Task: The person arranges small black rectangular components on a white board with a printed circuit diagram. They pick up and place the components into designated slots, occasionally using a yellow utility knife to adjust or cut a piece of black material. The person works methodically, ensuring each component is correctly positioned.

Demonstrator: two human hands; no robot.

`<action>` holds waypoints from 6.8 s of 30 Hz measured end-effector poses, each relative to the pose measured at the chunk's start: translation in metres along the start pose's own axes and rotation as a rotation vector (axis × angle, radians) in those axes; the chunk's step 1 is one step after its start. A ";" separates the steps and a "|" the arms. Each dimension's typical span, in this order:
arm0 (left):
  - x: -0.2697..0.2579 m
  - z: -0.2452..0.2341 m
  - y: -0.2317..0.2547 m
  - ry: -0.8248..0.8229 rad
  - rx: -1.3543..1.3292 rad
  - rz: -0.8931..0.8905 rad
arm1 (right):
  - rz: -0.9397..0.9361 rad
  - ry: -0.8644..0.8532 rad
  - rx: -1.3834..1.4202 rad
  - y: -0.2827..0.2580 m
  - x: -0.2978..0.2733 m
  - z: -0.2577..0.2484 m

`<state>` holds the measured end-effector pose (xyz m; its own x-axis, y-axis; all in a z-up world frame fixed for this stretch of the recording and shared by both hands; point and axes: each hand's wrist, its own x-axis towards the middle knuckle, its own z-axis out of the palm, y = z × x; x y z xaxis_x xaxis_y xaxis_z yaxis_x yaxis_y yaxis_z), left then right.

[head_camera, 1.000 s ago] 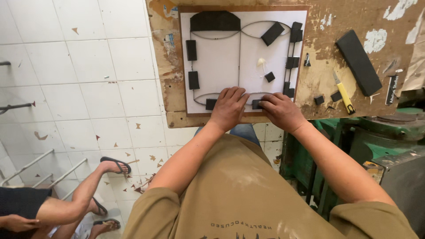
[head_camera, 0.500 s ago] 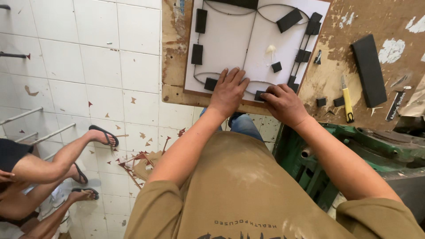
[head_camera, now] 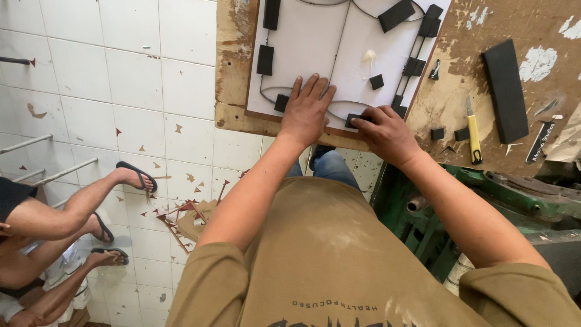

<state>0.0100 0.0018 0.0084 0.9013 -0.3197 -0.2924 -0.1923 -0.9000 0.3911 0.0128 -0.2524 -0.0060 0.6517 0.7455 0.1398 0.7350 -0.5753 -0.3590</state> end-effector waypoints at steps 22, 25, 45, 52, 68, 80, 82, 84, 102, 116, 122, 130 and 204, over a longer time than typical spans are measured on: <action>0.010 -0.022 -0.005 -0.112 0.000 -0.047 | -0.077 0.150 -0.084 -0.005 -0.003 0.020; 0.010 -0.022 -0.006 -0.101 0.011 -0.045 | -0.081 0.180 -0.073 -0.011 0.005 0.031; 0.009 -0.007 -0.011 -0.061 0.019 0.019 | -0.067 0.175 -0.055 -0.024 0.019 0.032; 0.010 -0.013 -0.011 -0.128 0.024 -0.010 | -0.133 0.168 -0.032 -0.017 0.019 0.023; 0.017 -0.013 -0.013 -0.156 0.068 -0.006 | -0.157 0.225 -0.093 -0.026 0.018 0.024; 0.006 0.001 0.017 0.044 -0.022 0.115 | 0.440 0.399 0.097 -0.061 -0.046 -0.013; 0.019 0.045 0.021 0.146 -0.040 0.306 | 0.881 0.532 0.280 -0.062 -0.070 -0.003; 0.023 0.071 0.025 0.228 -0.009 0.379 | 0.977 0.560 0.319 -0.061 -0.077 0.007; 0.034 0.100 0.016 0.366 0.042 0.634 | 1.339 0.561 0.357 -0.011 -0.070 0.032; 0.036 0.093 0.022 0.448 0.102 0.708 | 1.351 0.473 0.318 0.000 -0.076 0.045; 0.034 0.096 0.022 0.454 0.107 0.713 | 1.300 0.501 0.375 -0.005 -0.075 0.038; 0.041 0.098 0.032 0.466 0.113 0.741 | 1.306 0.506 0.376 -0.006 -0.073 0.038; 0.096 -0.096 -0.059 -0.106 -1.997 -0.126 | 0.757 0.253 0.057 0.021 0.099 -0.009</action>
<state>0.1448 0.0528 0.0414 0.8361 -0.3732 -0.4021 0.5482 0.5983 0.5844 0.0950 -0.1938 0.0088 0.9975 0.0569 0.0421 0.0702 -0.8713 -0.4858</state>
